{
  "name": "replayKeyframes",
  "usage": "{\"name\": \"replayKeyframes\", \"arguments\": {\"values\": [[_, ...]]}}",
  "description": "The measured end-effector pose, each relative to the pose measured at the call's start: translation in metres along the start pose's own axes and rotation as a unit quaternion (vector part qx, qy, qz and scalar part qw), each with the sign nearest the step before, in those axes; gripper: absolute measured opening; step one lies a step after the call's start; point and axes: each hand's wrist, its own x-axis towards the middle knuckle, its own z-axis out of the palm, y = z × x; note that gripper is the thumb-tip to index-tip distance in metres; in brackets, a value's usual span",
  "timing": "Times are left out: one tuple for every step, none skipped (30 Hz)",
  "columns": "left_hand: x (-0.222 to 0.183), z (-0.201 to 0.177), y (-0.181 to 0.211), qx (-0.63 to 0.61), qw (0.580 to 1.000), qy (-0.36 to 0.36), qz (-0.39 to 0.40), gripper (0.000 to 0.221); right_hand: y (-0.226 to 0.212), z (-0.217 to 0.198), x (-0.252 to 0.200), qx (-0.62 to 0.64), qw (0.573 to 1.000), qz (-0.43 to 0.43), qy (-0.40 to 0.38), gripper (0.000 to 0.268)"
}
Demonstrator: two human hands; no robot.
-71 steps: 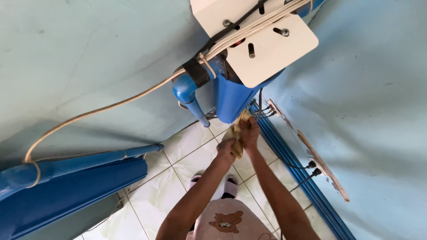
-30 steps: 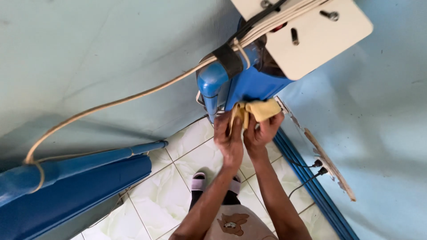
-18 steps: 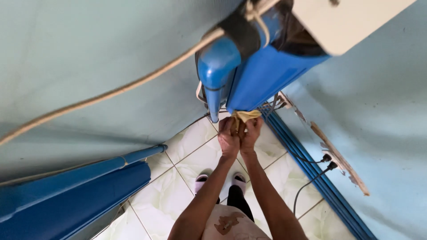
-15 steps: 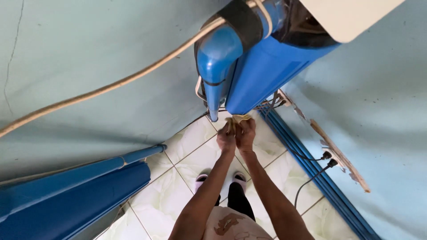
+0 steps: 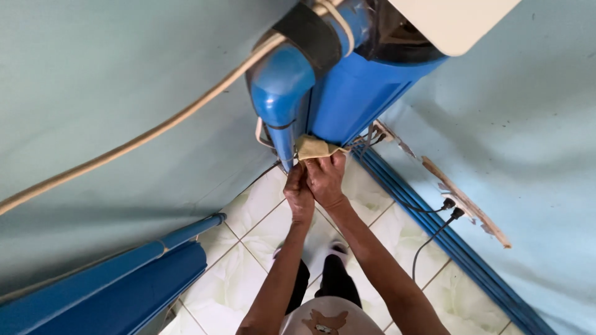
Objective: Wiping down water filtration units, pipes, and a stainless steel control panel with a cloth.
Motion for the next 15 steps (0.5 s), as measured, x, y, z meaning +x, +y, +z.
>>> {"name": "replayKeyframes", "arguments": {"values": [[0.002, -0.007, -0.017, 0.003, 1.0, -0.003, -0.001, 0.024, 0.003, 0.009, -0.009, -0.001, 1.0, 0.004, 0.001, 0.033], [0.004, -0.013, -0.033, -0.038, 0.999, -0.026, -0.024, 0.025, 0.005, 0.017, -0.019, -0.002, 1.0, 0.015, 0.01, 0.032], [0.004, -0.02, -0.049, -0.079, 0.995, -0.046, -0.047, 0.026, 0.008, 0.024, -0.029, -0.003, 1.0, 0.024, 0.018, 0.031], [-0.001, -0.026, -0.055, -0.076, 0.995, -0.048, -0.049, 0.026, 0.008, 0.026, -0.042, -0.003, 0.999, 0.029, 0.018, 0.031], [-0.001, -0.03, -0.061, -0.07, 0.989, -0.056, -0.116, 0.031, 0.01, 0.03, -0.051, 0.01, 0.999, 0.051, 0.009, 0.031], [-0.002, -0.034, -0.066, -0.063, 0.979, -0.063, -0.183, 0.038, 0.013, 0.034, -0.061, 0.023, 0.997, 0.073, 0.0, 0.03], [-0.01, -0.039, -0.076, -0.061, 0.979, -0.065, -0.183, 0.038, 0.025, 0.045, -0.084, 0.023, 0.997, 0.075, 0.001, 0.03], [-0.018, -0.043, -0.086, -0.058, 0.966, -0.057, -0.244, 0.046, 0.037, 0.056, -0.107, 0.073, 0.986, 0.153, -0.002, 0.028], [-0.032, -0.051, -0.096, -0.053, 0.949, -0.047, -0.307, 0.055, 0.046, 0.063, -0.135, 0.122, 0.965, 0.232, -0.009, 0.026], [-0.045, -0.051, -0.096, -0.05, 0.948, -0.046, -0.311, 0.055, 0.05, 0.052, -0.144, 0.122, 0.964, 0.237, -0.011, 0.026], [-0.051, -0.046, -0.097, -0.034, 0.943, -0.036, -0.328, 0.051, 0.058, 0.042, -0.147, 0.145, 0.95, 0.278, 0.019, 0.025], [-0.058, -0.041, -0.096, -0.019, 0.938, -0.027, -0.345, 0.047, 0.065, 0.032, -0.149, 0.168, 0.932, 0.317, 0.048, 0.025], [-0.06, -0.025, -0.078, -0.023, 0.939, -0.03, -0.342, 0.047, 0.079, 0.023, -0.143, 0.166, 0.934, 0.313, 0.051, 0.025], [-0.063, -0.01, -0.059, -0.021, 0.953, -0.041, -0.299, 0.045, 0.093, 0.015, -0.137, 0.17, 0.926, 0.326, 0.081, 0.02], [-0.074, -0.001, -0.041, -0.016, 0.964, -0.048, -0.261, 0.043, 0.102, 0.004, -0.138, 0.173, 0.917, 0.344, 0.104, 0.016]]}}
